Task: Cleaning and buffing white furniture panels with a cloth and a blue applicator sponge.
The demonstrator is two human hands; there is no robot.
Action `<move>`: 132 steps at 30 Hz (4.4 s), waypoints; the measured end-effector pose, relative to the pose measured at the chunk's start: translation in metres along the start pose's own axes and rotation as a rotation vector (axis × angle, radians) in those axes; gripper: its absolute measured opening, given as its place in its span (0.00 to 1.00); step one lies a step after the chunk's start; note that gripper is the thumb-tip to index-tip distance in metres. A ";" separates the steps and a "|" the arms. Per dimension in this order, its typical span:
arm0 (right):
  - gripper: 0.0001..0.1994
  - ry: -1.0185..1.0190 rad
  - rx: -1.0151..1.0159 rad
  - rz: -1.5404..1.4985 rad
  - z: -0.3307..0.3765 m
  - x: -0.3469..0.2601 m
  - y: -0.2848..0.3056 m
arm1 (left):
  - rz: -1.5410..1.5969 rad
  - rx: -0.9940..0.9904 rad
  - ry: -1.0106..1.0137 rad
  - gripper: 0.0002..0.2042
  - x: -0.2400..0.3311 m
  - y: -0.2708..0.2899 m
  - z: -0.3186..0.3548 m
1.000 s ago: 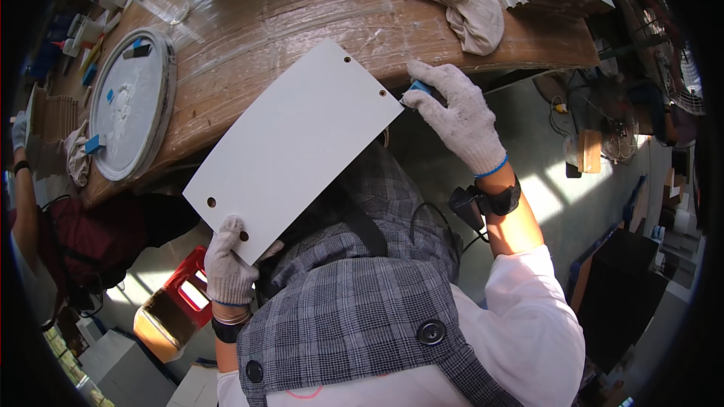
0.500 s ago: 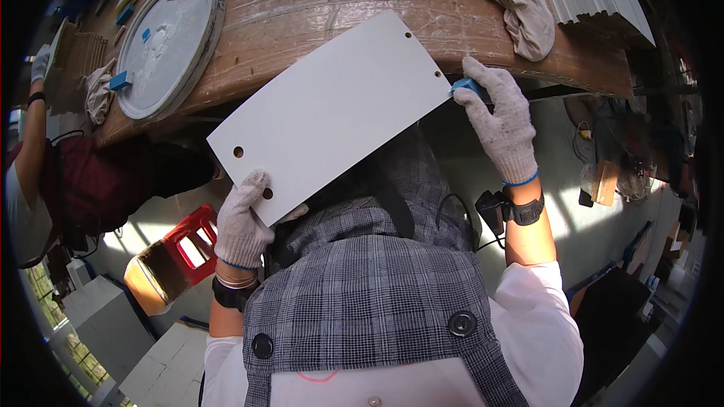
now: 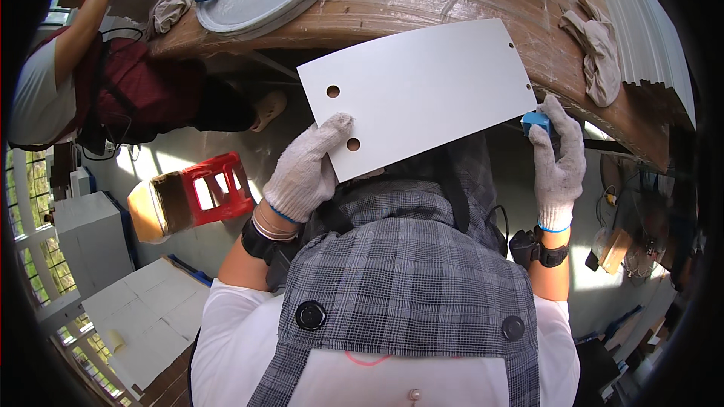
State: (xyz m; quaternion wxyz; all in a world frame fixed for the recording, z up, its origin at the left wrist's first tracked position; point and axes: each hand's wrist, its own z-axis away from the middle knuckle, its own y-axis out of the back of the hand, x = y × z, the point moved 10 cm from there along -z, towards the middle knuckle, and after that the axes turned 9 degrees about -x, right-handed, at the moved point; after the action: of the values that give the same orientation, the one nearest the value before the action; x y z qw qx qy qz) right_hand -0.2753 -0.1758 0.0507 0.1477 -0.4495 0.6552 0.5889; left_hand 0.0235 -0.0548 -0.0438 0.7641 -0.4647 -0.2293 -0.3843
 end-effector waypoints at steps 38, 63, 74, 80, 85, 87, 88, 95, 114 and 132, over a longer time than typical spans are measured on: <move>0.30 0.858 -0.443 0.188 0.019 -0.216 -0.076 | -1.330 -0.198 -0.894 0.27 0.093 -0.095 0.058; 0.31 -0.399 -0.387 -1.223 0.020 -0.032 -0.066 | 0.000 -0.114 -0.034 0.21 0.042 -0.049 -0.003; 0.32 -0.305 -0.306 -1.352 0.020 -0.018 -0.038 | -1.617 -0.191 -1.065 0.24 0.117 -0.127 0.038; 0.30 -0.347 -0.316 -1.390 0.026 -0.014 -0.043 | -2.002 -0.132 -1.046 0.22 0.090 -0.113 0.036; 0.32 -0.418 -0.350 -1.370 0.026 -0.008 -0.057 | -1.695 0.227 -1.049 0.30 0.102 -0.068 0.031; 0.32 -0.437 -0.334 -1.366 0.025 -0.010 -0.060 | -1.683 0.270 -0.978 0.40 0.093 -0.052 0.025; 0.31 -0.447 -0.333 -1.359 0.024 -0.009 -0.060 | -1.504 0.340 -0.881 0.44 0.094 -0.036 0.023; 0.27 -0.439 -0.437 -1.494 0.025 -0.003 -0.074 | -0.847 0.209 -0.300 0.40 0.046 0.030 -0.020; 0.23 -0.526 -0.167 -1.859 -0.035 0.038 -0.075 | 0.296 0.030 -0.022 0.18 -0.035 0.033 -0.048; 0.17 -0.350 -0.074 -1.415 -0.091 0.041 -0.031 | 0.375 0.021 0.002 0.18 -0.041 0.066 -0.067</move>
State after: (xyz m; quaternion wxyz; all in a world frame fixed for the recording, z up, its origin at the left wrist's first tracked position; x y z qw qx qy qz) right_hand -0.2436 -0.2722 0.0257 0.5803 -0.6694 0.1542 0.4375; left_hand 0.0518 -0.0810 -0.1390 0.8273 -0.4909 -0.1419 -0.2333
